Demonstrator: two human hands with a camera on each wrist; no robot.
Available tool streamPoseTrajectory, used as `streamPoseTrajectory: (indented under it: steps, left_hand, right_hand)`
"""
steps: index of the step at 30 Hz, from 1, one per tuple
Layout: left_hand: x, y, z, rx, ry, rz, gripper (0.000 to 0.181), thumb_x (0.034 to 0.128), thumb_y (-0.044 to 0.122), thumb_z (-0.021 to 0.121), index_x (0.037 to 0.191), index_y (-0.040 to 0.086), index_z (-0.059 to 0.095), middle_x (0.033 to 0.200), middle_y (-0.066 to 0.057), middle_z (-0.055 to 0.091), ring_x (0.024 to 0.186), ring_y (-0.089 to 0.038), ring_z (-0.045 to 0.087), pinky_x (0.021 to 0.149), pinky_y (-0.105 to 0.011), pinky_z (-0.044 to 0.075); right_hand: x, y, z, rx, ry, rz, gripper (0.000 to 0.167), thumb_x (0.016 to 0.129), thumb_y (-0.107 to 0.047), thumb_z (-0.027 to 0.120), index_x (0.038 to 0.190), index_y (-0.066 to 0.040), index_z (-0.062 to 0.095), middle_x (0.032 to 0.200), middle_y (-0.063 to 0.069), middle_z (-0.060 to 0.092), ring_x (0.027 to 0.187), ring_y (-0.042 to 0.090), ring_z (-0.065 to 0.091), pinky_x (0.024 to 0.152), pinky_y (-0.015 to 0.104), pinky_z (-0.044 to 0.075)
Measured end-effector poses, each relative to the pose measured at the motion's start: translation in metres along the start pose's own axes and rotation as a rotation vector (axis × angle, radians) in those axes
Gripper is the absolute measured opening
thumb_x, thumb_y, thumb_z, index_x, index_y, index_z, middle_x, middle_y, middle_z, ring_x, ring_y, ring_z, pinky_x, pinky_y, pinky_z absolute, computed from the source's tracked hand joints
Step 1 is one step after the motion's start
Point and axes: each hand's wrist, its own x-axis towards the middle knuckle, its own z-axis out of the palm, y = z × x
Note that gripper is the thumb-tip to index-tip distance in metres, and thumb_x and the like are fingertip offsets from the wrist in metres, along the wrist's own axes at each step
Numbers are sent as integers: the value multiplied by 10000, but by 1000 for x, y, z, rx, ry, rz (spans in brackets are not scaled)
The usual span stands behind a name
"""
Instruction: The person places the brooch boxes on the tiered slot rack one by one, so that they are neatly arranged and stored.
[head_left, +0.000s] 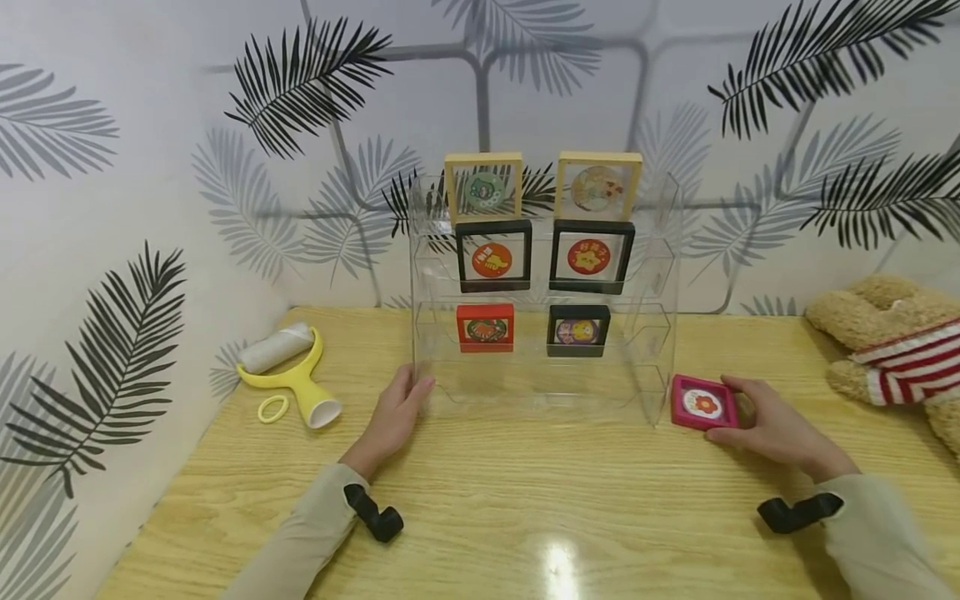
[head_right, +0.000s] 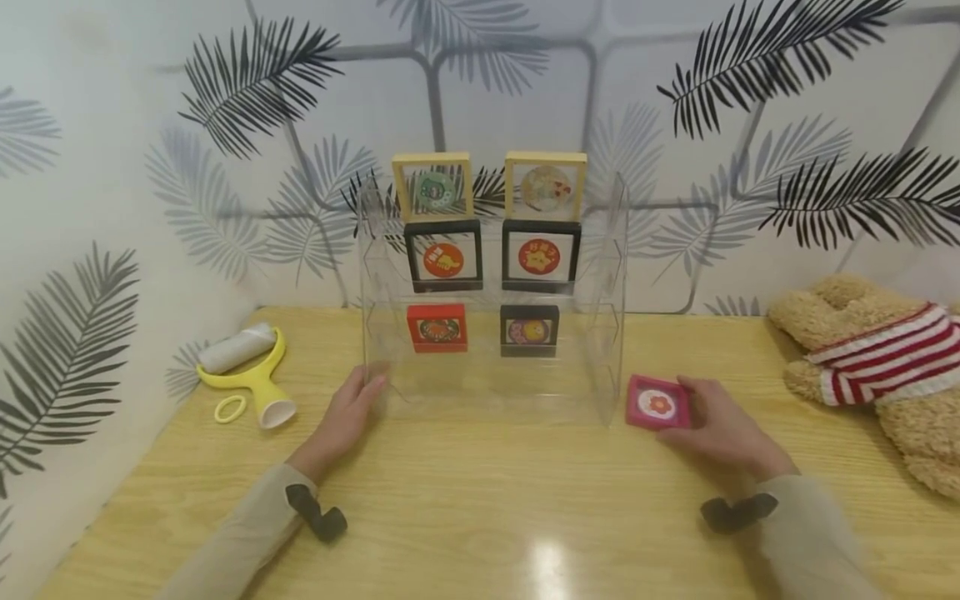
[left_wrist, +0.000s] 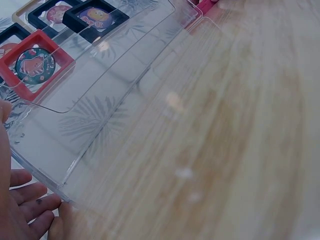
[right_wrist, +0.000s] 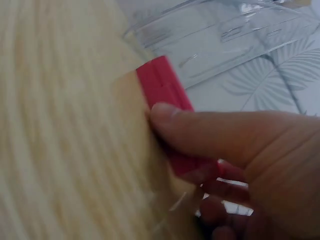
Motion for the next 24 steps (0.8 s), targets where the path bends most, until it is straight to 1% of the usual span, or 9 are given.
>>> streamPoseTrajectory:
  steps: [2, 4, 7, 9, 13, 16, 19, 21, 24]
  left_hand:
    - [0, 0, 0, 5, 1, 6, 510, 1029, 364, 434, 1381, -3, 401, 1359, -219, 517, 1295, -353, 470, 1065, -521, 364]
    - [0, 1, -1, 10, 4, 8, 508, 1030, 361, 433, 1382, -4, 401, 1353, -220, 521, 1290, -355, 474, 1062, -522, 366]
    - [0, 3, 0, 5, 0, 4, 496, 1032, 345, 434, 1381, -5, 401, 1344, -223, 528, 1279, -356, 482, 1057, -521, 370]
    - [-1, 4, 0, 4, -6, -2, 486, 1036, 332, 431, 1381, -9, 398, 1344, -225, 526, 1274, -351, 485, 1052, -519, 372]
    - [0, 4, 1, 16, -9, -16, 476, 1040, 320, 422, 1376, -16, 397, 1335, -224, 526, 1249, -332, 492, 1035, -502, 382]
    - [1, 3, 1, 15, -7, -24, 466, 1044, 290, 419, 1378, -34, 391, 1332, -236, 523, 1242, -335, 490, 1031, -499, 380]
    - [1, 3, 1, 12, -12, -25, 456, 1047, 263, 414, 1384, -43, 383, 1341, -247, 517, 1250, -347, 486, 1037, -510, 373]
    - [1, 2, 1, 10, -7, -12, 468, 1044, 298, 417, 1386, -20, 389, 1344, -229, 524, 1256, -333, 492, 1041, -504, 377]
    - [1, 1, 1, 5, -3, -8, 480, 1040, 328, 422, 1387, -4, 397, 1338, -211, 534, 1241, -316, 502, 1036, -496, 384]
  right_hand:
    - [1, 1, 2, -12, 34, -11, 853, 786, -225, 804, 1379, 157, 325, 1286, 390, 409, 1165, 515, 413, 919, 629, 367]
    - [1, 3, 3, 8, 60, -13, 815, 785, -214, 808, 1364, 125, 344, 1248, 351, 457, 1081, 409, 522, 886, 492, 454]
    - [-2, 9, 4, 84, 110, -6, 787, 785, -186, 810, 1356, 71, 334, 1196, 292, 500, 889, 173, 588, 723, 272, 487]
    - [-4, 14, 4, 154, 148, 1, 758, 802, -151, 793, 1355, 48, 313, 1183, 280, 506, 796, 45, 563, 629, 196, 470]
    - [-5, 24, 5, 354, 213, 4, 608, 862, -67, 716, 1338, -121, 341, 1059, 10, 617, 790, -43, 587, 599, 196, 505]
    - [-7, 29, 4, 465, 234, 17, 553, 899, -40, 659, 1280, -302, 356, 928, -217, 603, 754, -49, 601, 568, 184, 496]
    - [-8, 29, 3, 534, 242, 36, 455, 944, -71, 604, 1221, -362, 390, 817, -207, 620, 603, -29, 530, 465, 207, 404]
    - [-7, 25, 3, 615, 249, 32, 357, 969, -102, 571, 1181, -345, 419, 735, -166, 603, 509, 7, 448, 416, 294, 276]
    - [-4, 15, 2, 808, 275, -14, 183, 1000, -127, 507, 1107, -265, 455, 630, -94, 556, 435, 41, 368, 446, 374, 172]
